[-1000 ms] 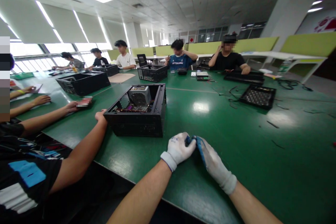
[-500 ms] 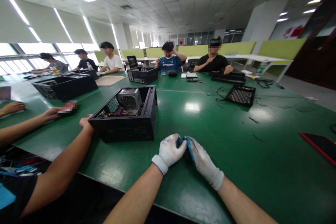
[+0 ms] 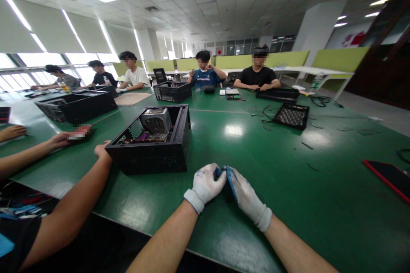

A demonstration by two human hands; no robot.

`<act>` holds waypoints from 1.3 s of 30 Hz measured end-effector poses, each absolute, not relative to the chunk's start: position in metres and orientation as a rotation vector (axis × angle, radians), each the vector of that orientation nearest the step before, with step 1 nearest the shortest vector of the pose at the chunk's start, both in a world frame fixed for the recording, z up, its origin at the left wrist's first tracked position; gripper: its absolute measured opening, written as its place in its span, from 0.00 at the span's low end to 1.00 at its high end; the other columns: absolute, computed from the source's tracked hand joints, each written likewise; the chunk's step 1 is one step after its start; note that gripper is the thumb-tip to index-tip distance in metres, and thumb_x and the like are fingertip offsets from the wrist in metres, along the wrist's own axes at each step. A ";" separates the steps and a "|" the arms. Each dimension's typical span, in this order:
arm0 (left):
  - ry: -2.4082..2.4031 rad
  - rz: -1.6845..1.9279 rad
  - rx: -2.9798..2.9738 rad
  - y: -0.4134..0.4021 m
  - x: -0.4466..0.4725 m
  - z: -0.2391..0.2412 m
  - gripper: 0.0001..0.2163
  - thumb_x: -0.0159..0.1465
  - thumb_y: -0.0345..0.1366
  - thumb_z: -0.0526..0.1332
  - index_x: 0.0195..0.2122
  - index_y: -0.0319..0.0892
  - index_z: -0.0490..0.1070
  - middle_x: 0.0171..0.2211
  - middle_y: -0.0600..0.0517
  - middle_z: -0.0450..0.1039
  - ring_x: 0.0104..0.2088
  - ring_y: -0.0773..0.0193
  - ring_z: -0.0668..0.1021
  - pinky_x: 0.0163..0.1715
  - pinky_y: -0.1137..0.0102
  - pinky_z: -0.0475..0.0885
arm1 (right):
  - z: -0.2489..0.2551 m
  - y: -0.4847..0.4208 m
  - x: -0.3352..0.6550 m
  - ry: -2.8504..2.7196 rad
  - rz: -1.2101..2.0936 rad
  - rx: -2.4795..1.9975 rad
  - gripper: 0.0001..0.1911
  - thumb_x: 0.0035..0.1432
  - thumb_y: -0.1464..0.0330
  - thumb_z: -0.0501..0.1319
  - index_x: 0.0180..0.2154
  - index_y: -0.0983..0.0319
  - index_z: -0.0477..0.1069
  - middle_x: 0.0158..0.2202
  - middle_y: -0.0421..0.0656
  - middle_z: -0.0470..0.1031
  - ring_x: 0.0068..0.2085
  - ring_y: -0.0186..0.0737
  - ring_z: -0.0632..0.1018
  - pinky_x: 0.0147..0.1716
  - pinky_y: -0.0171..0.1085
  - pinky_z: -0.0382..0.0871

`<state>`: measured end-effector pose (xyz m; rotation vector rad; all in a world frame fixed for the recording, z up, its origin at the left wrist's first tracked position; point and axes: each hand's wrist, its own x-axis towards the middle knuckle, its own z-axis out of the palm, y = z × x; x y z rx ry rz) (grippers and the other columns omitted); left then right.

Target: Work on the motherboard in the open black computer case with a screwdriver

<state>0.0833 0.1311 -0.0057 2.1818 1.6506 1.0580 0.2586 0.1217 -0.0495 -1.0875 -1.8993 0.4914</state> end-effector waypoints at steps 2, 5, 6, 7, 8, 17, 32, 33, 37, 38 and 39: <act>1.646 1.060 2.182 0.131 0.083 -0.005 0.16 0.67 0.47 0.60 0.27 0.44 0.66 0.25 0.55 0.72 0.27 0.65 0.73 0.30 0.69 0.60 | -0.051 0.122 0.260 -1.934 0.450 -1.081 0.26 0.73 0.55 0.48 0.64 0.58 0.68 0.61 0.52 0.74 0.62 0.49 0.75 0.64 0.53 0.69; 1.638 1.059 2.182 0.132 0.083 -0.005 0.16 0.68 0.48 0.60 0.27 0.44 0.66 0.25 0.55 0.72 0.27 0.65 0.73 0.30 0.69 0.60 | -0.053 0.122 0.264 -2.021 0.329 -1.042 0.26 0.73 0.58 0.48 0.65 0.60 0.67 0.62 0.55 0.73 0.63 0.51 0.74 0.63 0.54 0.69; 1.638 1.059 2.181 0.131 0.082 -0.005 0.16 0.68 0.48 0.59 0.27 0.44 0.66 0.25 0.55 0.72 0.27 0.65 0.73 0.30 0.69 0.60 | -0.054 0.122 0.264 -2.046 0.284 -1.026 0.25 0.73 0.59 0.49 0.65 0.62 0.67 0.62 0.57 0.72 0.63 0.51 0.74 0.63 0.54 0.68; 1.638 1.059 2.180 0.131 0.082 -0.006 0.16 0.68 0.48 0.59 0.27 0.44 0.66 0.25 0.55 0.72 0.27 0.65 0.73 0.30 0.69 0.60 | -0.054 0.122 0.265 -2.066 0.249 -1.013 0.25 0.73 0.60 0.49 0.64 0.63 0.67 0.62 0.58 0.72 0.63 0.52 0.74 0.63 0.55 0.68; 1.638 1.058 2.180 0.131 0.082 -0.006 0.16 0.68 0.48 0.59 0.27 0.44 0.67 0.25 0.55 0.72 0.27 0.65 0.73 0.30 0.69 0.61 | -0.055 0.123 0.266 -2.075 0.229 -1.007 0.25 0.73 0.61 0.49 0.65 0.63 0.66 0.62 0.58 0.72 0.63 0.52 0.75 0.63 0.54 0.69; 1.654 1.033 2.192 0.132 0.083 -0.008 0.16 0.68 0.49 0.59 0.27 0.45 0.68 0.26 0.54 0.72 0.28 0.64 0.74 0.31 0.69 0.62 | -0.051 0.122 0.269 -2.045 0.305 -0.986 0.27 0.72 0.57 0.50 0.66 0.59 0.65 0.62 0.54 0.73 0.63 0.52 0.74 0.63 0.53 0.69; 1.533 1.019 2.230 0.131 0.082 -0.007 0.15 0.69 0.46 0.58 0.28 0.45 0.68 0.26 0.54 0.73 0.28 0.64 0.74 0.30 0.69 0.63 | -0.043 0.120 0.267 -1.992 0.474 -1.055 0.29 0.70 0.51 0.51 0.64 0.59 0.67 0.63 0.54 0.72 0.64 0.52 0.73 0.66 0.55 0.65; 1.520 1.016 2.237 0.130 0.082 -0.007 0.15 0.69 0.46 0.58 0.28 0.45 0.68 0.26 0.54 0.73 0.28 0.64 0.74 0.30 0.69 0.63 | -0.042 0.119 0.267 -1.991 0.475 -1.059 0.29 0.70 0.51 0.51 0.64 0.59 0.67 0.63 0.53 0.73 0.64 0.52 0.73 0.66 0.55 0.65; 1.476 1.005 2.259 0.129 0.082 -0.005 0.14 0.69 0.44 0.59 0.27 0.45 0.69 0.26 0.54 0.73 0.27 0.64 0.73 0.29 0.69 0.62 | -0.041 0.119 0.266 -2.014 0.437 -1.040 0.28 0.71 0.53 0.51 0.64 0.58 0.68 0.63 0.52 0.73 0.64 0.52 0.73 0.66 0.55 0.65; 1.466 1.005 2.262 0.129 0.082 -0.004 0.14 0.69 0.44 0.58 0.28 0.44 0.69 0.26 0.54 0.73 0.28 0.64 0.73 0.30 0.69 0.62 | -0.042 0.119 0.267 -2.021 0.419 -1.032 0.27 0.71 0.54 0.50 0.64 0.58 0.68 0.63 0.52 0.73 0.64 0.52 0.73 0.66 0.55 0.65; 1.458 1.005 2.264 0.129 0.082 -0.004 0.14 0.69 0.45 0.58 0.28 0.44 0.69 0.26 0.54 0.73 0.28 0.64 0.73 0.30 0.69 0.62 | -0.044 0.119 0.267 -2.023 0.401 -1.028 0.26 0.71 0.56 0.50 0.64 0.58 0.68 0.63 0.52 0.73 0.64 0.52 0.73 0.66 0.55 0.66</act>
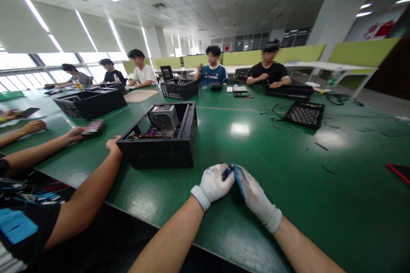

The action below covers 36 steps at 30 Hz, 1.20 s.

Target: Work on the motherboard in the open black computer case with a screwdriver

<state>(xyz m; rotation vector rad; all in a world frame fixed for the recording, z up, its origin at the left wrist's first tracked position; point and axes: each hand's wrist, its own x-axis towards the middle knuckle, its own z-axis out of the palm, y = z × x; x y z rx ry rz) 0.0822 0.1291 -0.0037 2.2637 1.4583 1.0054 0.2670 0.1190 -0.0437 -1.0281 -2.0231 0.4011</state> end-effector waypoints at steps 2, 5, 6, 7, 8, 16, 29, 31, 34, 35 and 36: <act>1.447 1.010 2.261 0.129 0.082 -0.003 0.15 0.70 0.46 0.57 0.28 0.44 0.69 0.27 0.54 0.73 0.28 0.64 0.73 0.30 0.69 0.62 | -0.047 0.120 0.268 -2.019 0.365 -1.018 0.26 0.72 0.57 0.49 0.64 0.58 0.68 0.63 0.52 0.73 0.64 0.51 0.73 0.65 0.56 0.66; 1.433 1.018 2.250 0.129 0.082 -0.003 0.16 0.71 0.46 0.55 0.29 0.44 0.69 0.27 0.54 0.73 0.28 0.64 0.73 0.30 0.69 0.61 | -0.050 0.121 0.267 -1.999 0.353 -1.005 0.26 0.72 0.57 0.49 0.63 0.60 0.68 0.62 0.54 0.73 0.63 0.51 0.74 0.65 0.56 0.66; 1.425 1.021 2.246 0.129 0.082 -0.003 0.16 0.72 0.46 0.55 0.29 0.44 0.69 0.27 0.54 0.73 0.28 0.64 0.73 0.30 0.69 0.62 | -0.049 0.121 0.267 -1.982 0.366 -1.010 0.26 0.72 0.56 0.49 0.63 0.61 0.68 0.62 0.55 0.73 0.63 0.52 0.74 0.65 0.56 0.66; 1.416 1.023 2.243 0.129 0.081 -0.004 0.16 0.72 0.46 0.55 0.29 0.44 0.70 0.27 0.54 0.73 0.28 0.64 0.73 0.31 0.69 0.62 | -0.049 0.121 0.265 -1.951 0.390 -1.023 0.26 0.73 0.55 0.48 0.62 0.61 0.69 0.61 0.55 0.74 0.62 0.52 0.75 0.65 0.56 0.67; 1.407 1.027 2.240 0.129 0.081 -0.004 0.16 0.72 0.46 0.55 0.30 0.44 0.70 0.28 0.53 0.74 0.29 0.64 0.74 0.31 0.69 0.63 | -0.047 0.121 0.264 -1.914 0.423 -1.041 0.27 0.73 0.54 0.48 0.62 0.61 0.69 0.61 0.55 0.75 0.62 0.51 0.75 0.65 0.56 0.67; 1.303 1.028 2.228 0.128 0.078 -0.002 0.18 0.74 0.46 0.52 0.30 0.44 0.69 0.28 0.52 0.73 0.29 0.64 0.74 0.33 0.69 0.64 | -0.028 0.118 0.251 -1.710 0.691 -1.266 0.28 0.72 0.49 0.49 0.57 0.60 0.72 0.58 0.53 0.77 0.61 0.50 0.76 0.65 0.54 0.66; 1.186 1.047 2.183 0.128 0.079 -0.002 0.17 0.73 0.45 0.51 0.28 0.44 0.65 0.27 0.54 0.70 0.28 0.65 0.71 0.32 0.69 0.62 | -0.029 0.116 0.251 -1.811 0.552 -1.269 0.26 0.70 0.53 0.52 0.58 0.62 0.72 0.57 0.55 0.77 0.59 0.51 0.78 0.61 0.54 0.70; 1.185 1.051 2.174 0.128 0.080 -0.002 0.17 0.74 0.44 0.51 0.28 0.44 0.64 0.27 0.54 0.69 0.28 0.65 0.71 0.31 0.69 0.62 | -0.029 0.117 0.249 -1.798 0.538 -1.266 0.25 0.70 0.53 0.53 0.57 0.60 0.73 0.56 0.54 0.78 0.58 0.51 0.78 0.61 0.54 0.71; 1.192 1.054 2.159 0.129 0.080 -0.004 0.17 0.74 0.44 0.51 0.28 0.44 0.64 0.26 0.54 0.69 0.28 0.65 0.70 0.31 0.69 0.62 | -0.029 0.118 0.247 -1.765 0.552 -1.286 0.24 0.70 0.53 0.54 0.57 0.59 0.74 0.56 0.52 0.79 0.57 0.51 0.79 0.60 0.54 0.72; 1.194 1.055 2.156 0.129 0.080 -0.004 0.18 0.74 0.44 0.50 0.28 0.44 0.64 0.26 0.54 0.69 0.28 0.65 0.70 0.31 0.69 0.62 | -0.028 0.118 0.246 -1.761 0.559 -1.292 0.24 0.70 0.53 0.53 0.56 0.59 0.74 0.56 0.52 0.79 0.57 0.51 0.79 0.60 0.54 0.72; 1.197 1.056 2.153 0.129 0.080 -0.004 0.18 0.74 0.44 0.50 0.28 0.44 0.64 0.26 0.54 0.69 0.28 0.65 0.71 0.31 0.69 0.63 | -0.028 0.118 0.246 -1.762 0.561 -1.292 0.24 0.70 0.53 0.53 0.56 0.60 0.74 0.55 0.52 0.79 0.57 0.51 0.79 0.60 0.54 0.72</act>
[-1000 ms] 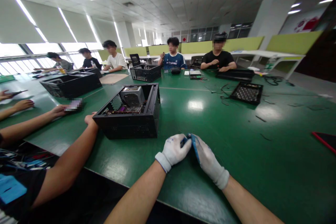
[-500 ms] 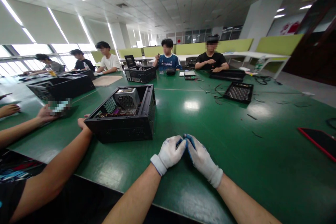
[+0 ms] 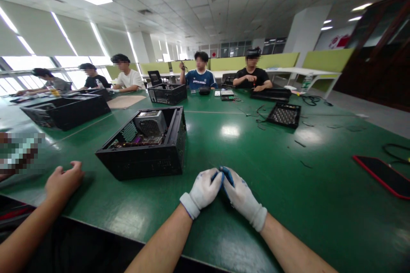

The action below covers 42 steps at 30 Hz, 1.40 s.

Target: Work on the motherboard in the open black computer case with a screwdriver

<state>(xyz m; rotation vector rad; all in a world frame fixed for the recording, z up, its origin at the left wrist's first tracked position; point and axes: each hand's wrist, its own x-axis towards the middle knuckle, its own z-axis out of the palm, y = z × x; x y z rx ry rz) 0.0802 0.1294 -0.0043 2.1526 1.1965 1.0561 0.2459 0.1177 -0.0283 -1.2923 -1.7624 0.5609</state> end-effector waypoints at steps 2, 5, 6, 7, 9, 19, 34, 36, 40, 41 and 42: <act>1.202 1.059 2.147 0.130 0.080 -0.005 0.18 0.74 0.44 0.50 0.28 0.44 0.65 0.26 0.54 0.70 0.28 0.65 0.71 0.32 0.69 0.63 | -0.028 0.118 0.246 -1.778 0.541 -1.277 0.24 0.70 0.53 0.53 0.56 0.60 0.74 0.55 0.52 0.79 0.57 0.50 0.79 0.60 0.53 0.72; 1.210 1.059 2.138 0.131 0.081 -0.005 0.18 0.74 0.43 0.49 0.28 0.44 0.65 0.27 0.54 0.71 0.29 0.65 0.71 0.32 0.70 0.64 | -0.030 0.118 0.248 -1.815 0.481 -1.249 0.24 0.70 0.53 0.52 0.56 0.58 0.73 0.55 0.51 0.79 0.57 0.50 0.79 0.60 0.52 0.73; 1.213 1.058 2.135 0.131 0.081 -0.005 0.18 0.74 0.43 0.49 0.28 0.44 0.65 0.27 0.54 0.71 0.29 0.65 0.71 0.32 0.70 0.64 | -0.031 0.118 0.249 -1.827 0.462 -1.242 0.23 0.70 0.53 0.52 0.56 0.58 0.73 0.55 0.51 0.79 0.57 0.50 0.79 0.59 0.52 0.73; 1.217 1.057 2.132 0.131 0.081 -0.005 0.18 0.74 0.43 0.49 0.28 0.44 0.65 0.27 0.53 0.71 0.29 0.65 0.71 0.32 0.70 0.64 | -0.032 0.119 0.249 -1.838 0.450 -1.237 0.23 0.70 0.53 0.52 0.56 0.58 0.74 0.55 0.52 0.79 0.57 0.51 0.79 0.59 0.52 0.73; 1.225 1.056 2.128 0.131 0.081 -0.004 0.18 0.74 0.43 0.50 0.28 0.44 0.65 0.27 0.53 0.72 0.29 0.65 0.72 0.32 0.70 0.65 | -0.032 0.119 0.249 -1.846 0.450 -1.242 0.23 0.70 0.53 0.52 0.56 0.58 0.74 0.55 0.52 0.79 0.57 0.51 0.79 0.60 0.52 0.73; 1.313 1.074 2.132 0.132 0.082 -0.006 0.16 0.73 0.42 0.51 0.28 0.44 0.66 0.27 0.52 0.73 0.28 0.64 0.72 0.34 0.70 0.67 | -0.027 0.119 0.246 -1.793 0.532 -1.326 0.23 0.70 0.54 0.52 0.56 0.58 0.73 0.54 0.51 0.79 0.56 0.51 0.79 0.60 0.52 0.72; 1.470 1.147 2.190 0.140 0.083 -0.020 0.13 0.73 0.38 0.52 0.31 0.44 0.69 0.31 0.50 0.76 0.33 0.61 0.78 0.39 0.68 0.69 | -0.041 0.122 0.250 -2.037 0.224 -1.299 0.23 0.67 0.64 0.56 0.61 0.59 0.71 0.56 0.52 0.77 0.57 0.48 0.78 0.58 0.48 0.73; 1.497 1.159 2.191 0.141 0.083 -0.021 0.13 0.73 0.38 0.52 0.32 0.44 0.69 0.31 0.49 0.77 0.33 0.60 0.78 0.39 0.67 0.70 | -0.043 0.123 0.250 -2.097 0.124 -1.305 0.24 0.66 0.67 0.57 0.62 0.58 0.70 0.57 0.52 0.77 0.57 0.48 0.78 0.57 0.48 0.74; 1.542 1.177 2.197 0.144 0.082 -0.024 0.13 0.73 0.38 0.52 0.32 0.44 0.69 0.31 0.48 0.77 0.33 0.59 0.79 0.41 0.66 0.71 | -0.043 0.123 0.252 -2.235 -0.086 -1.281 0.30 0.60 0.74 0.59 0.64 0.61 0.69 0.59 0.56 0.74 0.59 0.53 0.76 0.57 0.50 0.74; 1.549 1.181 2.200 0.144 0.082 -0.025 0.13 0.73 0.38 0.52 0.32 0.43 0.69 0.31 0.48 0.77 0.33 0.59 0.79 0.41 0.66 0.71 | -0.042 0.122 0.253 -2.277 -0.152 -1.266 0.31 0.59 0.75 0.60 0.64 0.63 0.69 0.60 0.58 0.73 0.60 0.55 0.76 0.57 0.50 0.74; 1.556 1.185 2.203 0.145 0.082 -0.026 0.12 0.73 0.38 0.53 0.32 0.43 0.70 0.31 0.48 0.77 0.34 0.59 0.79 0.41 0.66 0.71 | -0.041 0.122 0.253 -2.315 -0.223 -1.249 0.31 0.58 0.76 0.60 0.64 0.66 0.69 0.60 0.61 0.73 0.60 0.57 0.75 0.56 0.50 0.74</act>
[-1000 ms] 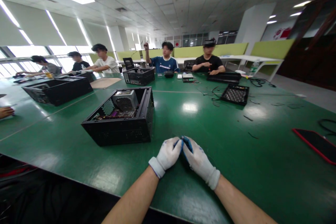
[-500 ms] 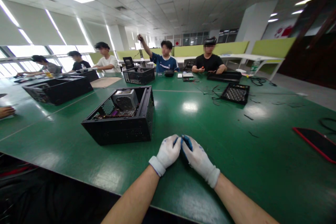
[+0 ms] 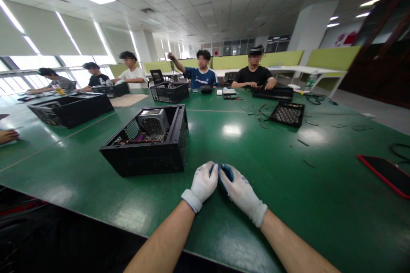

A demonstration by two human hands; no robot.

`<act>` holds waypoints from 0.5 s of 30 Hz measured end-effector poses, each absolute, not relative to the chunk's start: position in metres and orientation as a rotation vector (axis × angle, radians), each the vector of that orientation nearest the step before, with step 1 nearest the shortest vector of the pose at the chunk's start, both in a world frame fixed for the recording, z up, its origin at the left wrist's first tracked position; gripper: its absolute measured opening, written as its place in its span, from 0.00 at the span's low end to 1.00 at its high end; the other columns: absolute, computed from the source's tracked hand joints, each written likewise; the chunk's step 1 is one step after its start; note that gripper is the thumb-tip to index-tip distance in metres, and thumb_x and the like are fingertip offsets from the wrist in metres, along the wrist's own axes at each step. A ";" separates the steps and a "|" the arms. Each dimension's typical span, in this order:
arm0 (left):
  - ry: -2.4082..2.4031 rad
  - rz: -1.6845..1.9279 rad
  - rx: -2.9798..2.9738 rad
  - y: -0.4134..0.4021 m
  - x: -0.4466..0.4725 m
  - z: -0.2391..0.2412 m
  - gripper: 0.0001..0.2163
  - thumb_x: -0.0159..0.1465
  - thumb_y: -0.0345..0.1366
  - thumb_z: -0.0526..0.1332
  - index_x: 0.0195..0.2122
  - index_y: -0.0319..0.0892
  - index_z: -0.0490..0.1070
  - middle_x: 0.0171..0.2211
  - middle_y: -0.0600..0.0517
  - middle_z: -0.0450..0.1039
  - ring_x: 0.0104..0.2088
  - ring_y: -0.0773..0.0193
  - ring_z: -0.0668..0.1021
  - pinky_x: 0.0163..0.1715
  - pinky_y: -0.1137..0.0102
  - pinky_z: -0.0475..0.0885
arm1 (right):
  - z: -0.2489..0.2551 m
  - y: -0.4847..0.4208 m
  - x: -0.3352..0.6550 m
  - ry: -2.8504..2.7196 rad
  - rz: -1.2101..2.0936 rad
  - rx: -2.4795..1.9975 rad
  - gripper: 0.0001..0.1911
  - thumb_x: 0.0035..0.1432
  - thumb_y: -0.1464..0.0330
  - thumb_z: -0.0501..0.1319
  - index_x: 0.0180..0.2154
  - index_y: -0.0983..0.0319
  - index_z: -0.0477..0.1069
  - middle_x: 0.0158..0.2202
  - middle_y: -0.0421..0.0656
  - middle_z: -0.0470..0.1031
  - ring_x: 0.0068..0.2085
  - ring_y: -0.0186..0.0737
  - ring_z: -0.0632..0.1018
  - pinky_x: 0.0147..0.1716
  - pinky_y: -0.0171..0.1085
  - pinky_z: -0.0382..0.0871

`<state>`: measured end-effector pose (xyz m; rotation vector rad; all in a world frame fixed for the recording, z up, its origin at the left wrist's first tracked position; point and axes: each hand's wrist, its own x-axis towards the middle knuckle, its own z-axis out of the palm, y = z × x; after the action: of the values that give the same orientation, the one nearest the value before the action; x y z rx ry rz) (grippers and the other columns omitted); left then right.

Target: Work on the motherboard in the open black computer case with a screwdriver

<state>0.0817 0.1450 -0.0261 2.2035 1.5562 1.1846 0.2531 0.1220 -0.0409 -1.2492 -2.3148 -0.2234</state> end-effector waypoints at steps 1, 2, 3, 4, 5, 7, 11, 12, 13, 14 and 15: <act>1.563 1.188 2.207 0.146 0.082 -0.027 0.12 0.73 0.37 0.53 0.32 0.43 0.70 0.31 0.48 0.77 0.34 0.58 0.79 0.42 0.65 0.71 | -0.040 0.122 0.253 -2.347 -0.297 -1.233 0.32 0.57 0.76 0.61 0.64 0.68 0.68 0.60 0.64 0.72 0.59 0.58 0.76 0.56 0.50 0.74; 1.569 1.193 2.209 0.146 0.082 -0.028 0.12 0.73 0.37 0.53 0.33 0.43 0.70 0.32 0.48 0.77 0.34 0.58 0.79 0.42 0.65 0.71 | -0.039 0.121 0.254 -2.369 -0.357 -1.221 0.31 0.58 0.76 0.61 0.64 0.70 0.68 0.59 0.65 0.72 0.59 0.59 0.76 0.55 0.50 0.74; 1.574 1.197 2.211 0.146 0.082 -0.029 0.12 0.73 0.37 0.53 0.33 0.43 0.70 0.32 0.48 0.77 0.35 0.58 0.80 0.43 0.65 0.71 | -0.038 0.121 0.254 -2.378 -0.388 -1.217 0.31 0.58 0.76 0.61 0.64 0.70 0.68 0.59 0.66 0.72 0.58 0.59 0.77 0.55 0.49 0.75; 1.580 1.201 2.212 0.147 0.082 -0.029 0.11 0.73 0.37 0.53 0.34 0.43 0.70 0.32 0.48 0.77 0.35 0.58 0.80 0.43 0.65 0.71 | -0.037 0.121 0.254 -2.384 -0.403 -1.218 0.32 0.57 0.77 0.61 0.64 0.70 0.68 0.58 0.66 0.72 0.58 0.58 0.77 0.55 0.49 0.75; 1.584 1.204 2.212 0.147 0.082 -0.030 0.11 0.73 0.37 0.53 0.34 0.43 0.70 0.33 0.48 0.77 0.35 0.58 0.80 0.43 0.65 0.71 | -0.036 0.121 0.254 -2.389 -0.406 -1.222 0.33 0.56 0.77 0.61 0.64 0.70 0.68 0.58 0.66 0.73 0.58 0.58 0.77 0.55 0.49 0.75; 1.591 1.208 2.210 0.147 0.082 -0.030 0.11 0.73 0.37 0.53 0.34 0.43 0.70 0.32 0.48 0.77 0.35 0.58 0.80 0.43 0.65 0.71 | -0.035 0.121 0.255 -2.401 -0.389 -1.237 0.35 0.55 0.78 0.61 0.65 0.68 0.67 0.59 0.64 0.72 0.58 0.57 0.77 0.55 0.49 0.74; 1.602 1.213 2.196 0.149 0.082 -0.029 0.12 0.73 0.38 0.53 0.33 0.44 0.70 0.32 0.48 0.77 0.34 0.59 0.79 0.42 0.66 0.71 | -0.031 0.121 0.254 -2.420 -0.315 -1.277 0.38 0.54 0.79 0.61 0.67 0.65 0.65 0.61 0.63 0.72 0.60 0.58 0.76 0.57 0.50 0.73; 1.608 1.217 2.187 0.149 0.081 -0.029 0.12 0.73 0.38 0.53 0.33 0.44 0.70 0.32 0.48 0.78 0.35 0.59 0.80 0.42 0.66 0.71 | -0.030 0.121 0.254 -2.426 -0.291 -1.291 0.38 0.54 0.79 0.61 0.68 0.64 0.65 0.61 0.62 0.71 0.60 0.58 0.76 0.57 0.50 0.74; 1.616 1.223 2.175 0.150 0.080 -0.029 0.12 0.73 0.38 0.53 0.34 0.44 0.70 0.33 0.48 0.78 0.35 0.59 0.80 0.42 0.66 0.71 | -0.028 0.121 0.253 -2.432 -0.269 -1.308 0.39 0.55 0.79 0.61 0.68 0.62 0.64 0.61 0.61 0.71 0.60 0.57 0.75 0.57 0.50 0.74; 1.627 1.231 2.159 0.151 0.080 -0.029 0.11 0.73 0.38 0.53 0.34 0.44 0.71 0.34 0.48 0.78 0.35 0.59 0.80 0.42 0.66 0.71 | -0.025 0.121 0.253 -2.436 -0.251 -1.330 0.40 0.55 0.80 0.61 0.69 0.60 0.63 0.61 0.60 0.71 0.60 0.57 0.76 0.56 0.50 0.74; 1.639 1.240 2.142 0.152 0.079 -0.028 0.11 0.73 0.38 0.53 0.35 0.44 0.71 0.34 0.47 0.78 0.36 0.59 0.80 0.43 0.66 0.71 | -0.023 0.121 0.252 -2.442 -0.236 -1.353 0.40 0.56 0.80 0.60 0.69 0.58 0.62 0.62 0.60 0.71 0.60 0.57 0.76 0.56 0.49 0.74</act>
<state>0.0788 0.1516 -0.0285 2.1422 1.6394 1.2397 0.2516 0.1211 -0.0226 -1.3529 -2.4421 -0.2361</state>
